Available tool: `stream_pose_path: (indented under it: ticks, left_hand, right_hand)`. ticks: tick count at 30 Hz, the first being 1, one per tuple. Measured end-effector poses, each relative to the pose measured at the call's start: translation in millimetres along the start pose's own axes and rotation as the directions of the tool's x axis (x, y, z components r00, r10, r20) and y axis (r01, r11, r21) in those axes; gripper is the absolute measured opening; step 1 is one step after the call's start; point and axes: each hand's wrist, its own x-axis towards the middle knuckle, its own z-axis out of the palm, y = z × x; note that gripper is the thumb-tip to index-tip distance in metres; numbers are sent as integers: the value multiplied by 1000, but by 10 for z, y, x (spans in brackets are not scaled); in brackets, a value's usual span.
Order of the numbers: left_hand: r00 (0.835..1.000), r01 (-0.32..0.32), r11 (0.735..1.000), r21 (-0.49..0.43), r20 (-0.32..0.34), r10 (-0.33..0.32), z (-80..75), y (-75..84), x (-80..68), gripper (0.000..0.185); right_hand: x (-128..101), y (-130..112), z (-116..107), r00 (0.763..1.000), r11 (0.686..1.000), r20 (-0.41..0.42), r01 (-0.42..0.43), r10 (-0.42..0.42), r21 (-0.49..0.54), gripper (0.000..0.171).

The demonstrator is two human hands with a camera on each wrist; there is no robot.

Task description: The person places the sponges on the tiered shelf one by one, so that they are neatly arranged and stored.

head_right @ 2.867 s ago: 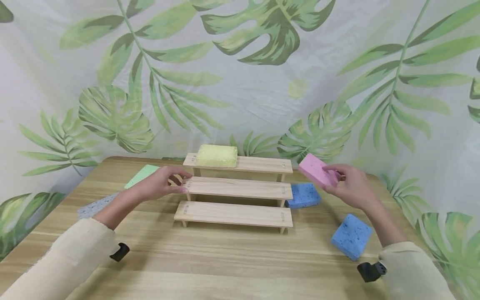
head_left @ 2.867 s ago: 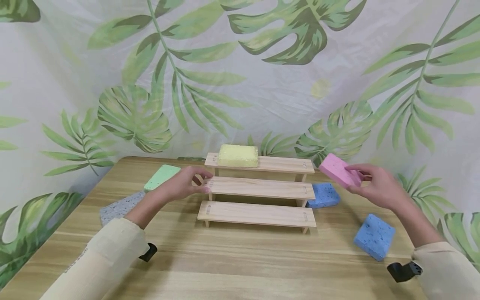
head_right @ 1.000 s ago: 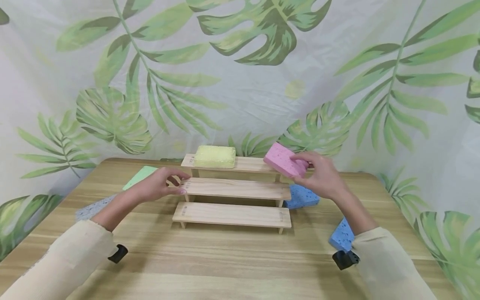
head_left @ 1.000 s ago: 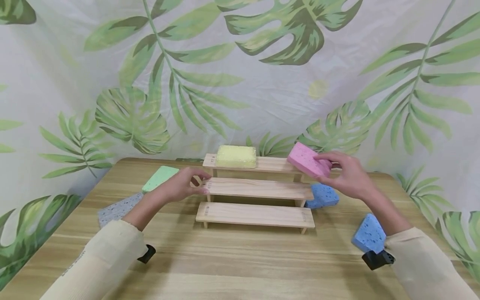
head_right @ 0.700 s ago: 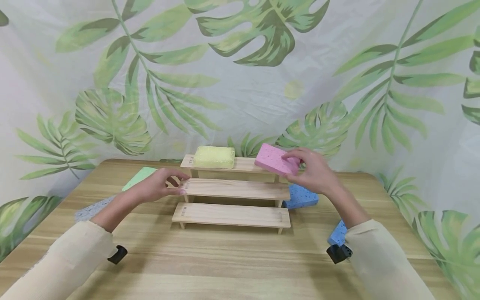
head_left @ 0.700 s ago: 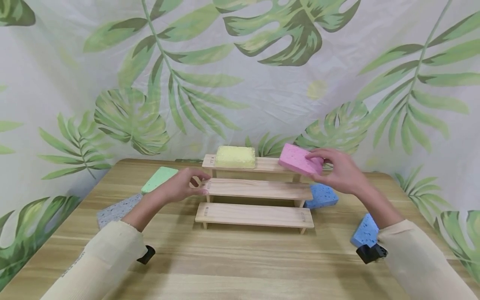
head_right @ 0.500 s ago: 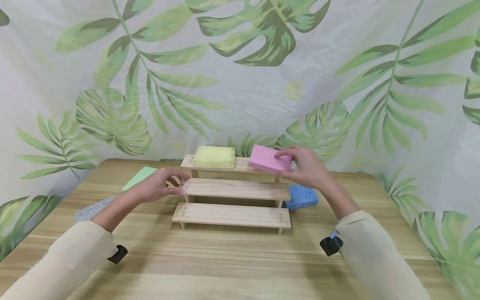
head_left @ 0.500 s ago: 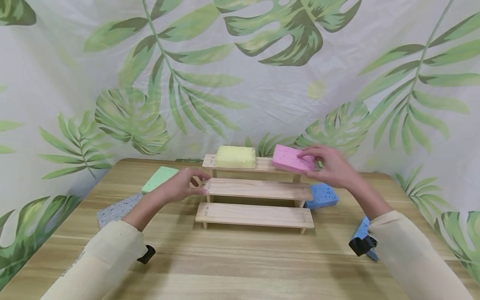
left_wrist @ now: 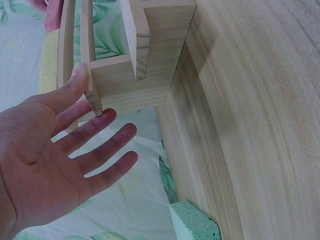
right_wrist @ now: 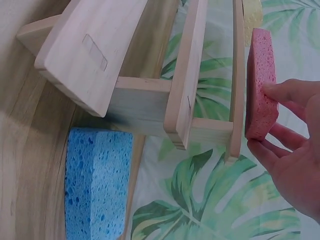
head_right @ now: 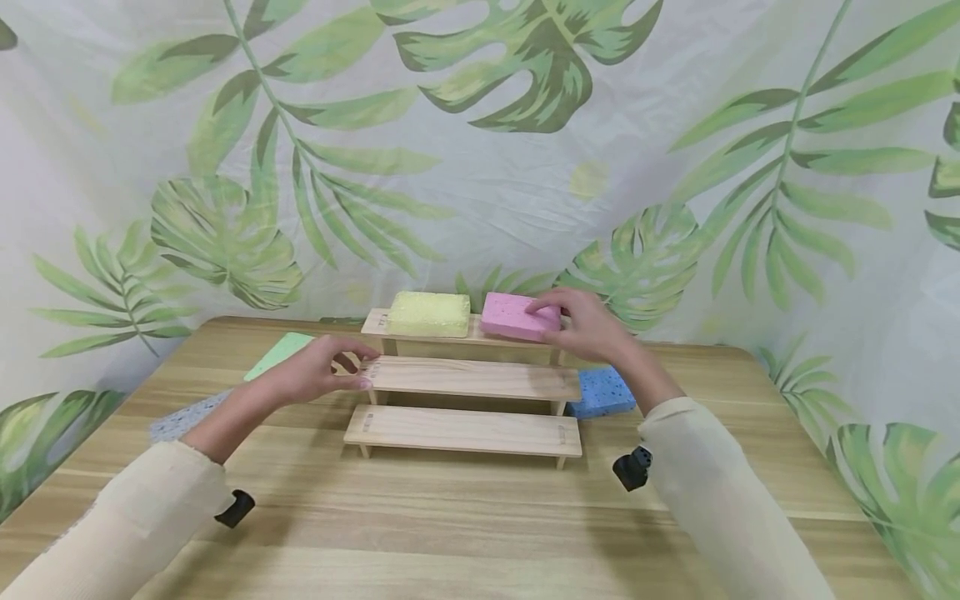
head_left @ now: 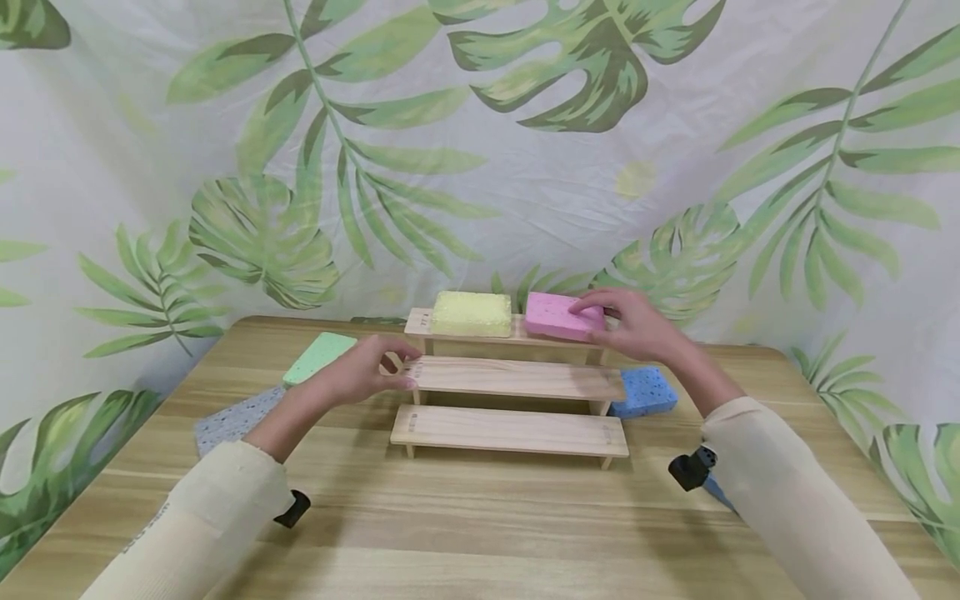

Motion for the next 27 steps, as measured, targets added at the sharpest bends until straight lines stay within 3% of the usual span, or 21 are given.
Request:
stream_pose_path:
  ticks: [27]
  left_hand:
    - [1000, 14, 1000, 15, -1, -14, 8, -35, 6, 43]
  right_hand:
    - [99, 7, 87, 999, 1000, 41, -21, 20, 19, 31]
